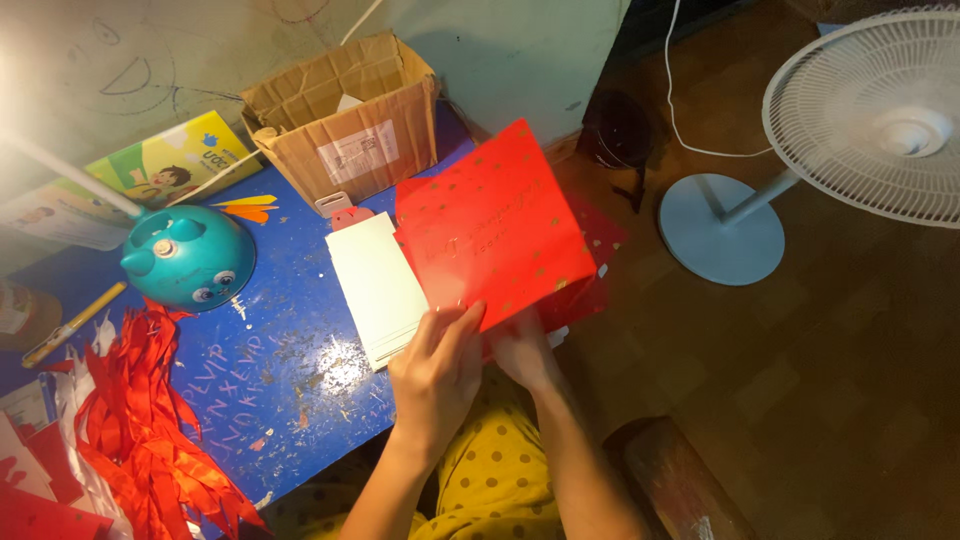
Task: The person assembles red Valentine's Day gift bags by inserting white paper inserts, folding the flaps, and tying red ribbons through the handles. The person handles multiple bags one at a time and places the finished bags into a stack.
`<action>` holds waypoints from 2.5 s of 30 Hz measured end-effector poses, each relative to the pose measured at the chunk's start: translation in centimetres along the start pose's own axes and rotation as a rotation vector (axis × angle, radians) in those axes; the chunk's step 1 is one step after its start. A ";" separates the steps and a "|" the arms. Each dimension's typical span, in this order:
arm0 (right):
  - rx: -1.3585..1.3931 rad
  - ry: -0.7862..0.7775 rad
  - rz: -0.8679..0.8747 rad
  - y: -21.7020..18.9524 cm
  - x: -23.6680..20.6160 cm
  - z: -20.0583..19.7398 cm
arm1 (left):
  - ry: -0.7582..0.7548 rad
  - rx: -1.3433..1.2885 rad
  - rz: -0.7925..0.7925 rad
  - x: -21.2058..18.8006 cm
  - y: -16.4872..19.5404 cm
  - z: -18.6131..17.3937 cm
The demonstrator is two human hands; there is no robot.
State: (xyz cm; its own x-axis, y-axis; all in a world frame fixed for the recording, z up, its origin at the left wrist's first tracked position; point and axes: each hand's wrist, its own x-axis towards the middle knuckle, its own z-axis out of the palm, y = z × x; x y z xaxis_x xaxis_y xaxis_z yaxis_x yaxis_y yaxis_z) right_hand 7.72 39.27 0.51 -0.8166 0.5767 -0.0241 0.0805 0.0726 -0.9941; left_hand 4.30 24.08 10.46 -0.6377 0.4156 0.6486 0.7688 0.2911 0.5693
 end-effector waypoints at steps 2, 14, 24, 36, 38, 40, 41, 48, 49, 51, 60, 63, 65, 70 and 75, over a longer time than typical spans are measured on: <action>0.089 0.031 0.099 1.3 0.6 0.9 | 0.037 -0.001 -0.024 -1.5 -0.2 -0.6; -0.655 -0.204 -0.086 9.6 -1.3 13.0 | 0.459 -0.011 0.111 -9.0 -4.0 -9.2; -1.290 -0.666 -0.813 9.8 -6.5 23.1 | 0.091 0.352 -0.096 -12.1 -6.2 -17.9; -0.595 -0.842 -0.318 6.8 -5.8 29.8 | 0.048 0.526 -0.288 -11.4 -10.6 -20.5; -0.494 -0.747 -0.586 6.3 -4.4 30.4 | 0.058 0.534 -0.282 -10.6 -10.7 -20.7; -0.509 -0.697 -0.869 5.6 -3.7 31.4 | 0.062 0.636 -0.254 -8.9 -11.5 -20.3; -0.571 -0.689 -0.993 5.1 -3.7 31.9 | 0.064 0.684 -0.244 -8.1 -11.7 -20.0; -1.339 -0.541 -0.902 1.2 -3.4 34.6 | 0.091 0.722 -0.100 -4.3 -12.4 -20.6; -1.364 -0.493 -0.980 0.8 -3.3 34.5 | 0.129 0.700 -0.077 -4.3 -12.2 -21.1; -1.368 -0.349 -1.208 0.4 -3.5 34.0 | 0.194 0.660 -0.049 -4.5 -11.6 -22.1; -0.609 -0.742 -1.104 -6.3 -4.0 32.1 | 0.318 0.685 -0.028 -3.8 -11.3 -25.2; -1.206 -0.747 -0.686 -9.6 -5.3 33.6 | 0.388 0.814 -0.080 -2.6 -12.7 -26.2; -1.091 -0.802 -0.703 -11.6 -6.5 31.9 | 0.489 0.953 -0.072 -1.7 -13.9 -26.9; -0.577 -0.592 -1.149 -15.1 -10.5 24.7 | 0.330 0.909 -0.472 0.5 -16.7 -27.3; -0.718 -0.368 -1.273 -15.7 -9.4 25.7 | 0.281 0.868 -0.166 0.8 -17.5 -27.2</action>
State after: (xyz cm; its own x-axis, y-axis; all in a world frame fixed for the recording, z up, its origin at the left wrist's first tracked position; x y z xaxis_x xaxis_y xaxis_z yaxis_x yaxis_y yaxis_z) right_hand -0.55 11.75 13.63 -0.6391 -0.3986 0.6578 -0.6062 0.7874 -0.1120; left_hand -10.92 -4.08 14.75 -0.6440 0.1199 0.7556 0.3603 0.9188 0.1612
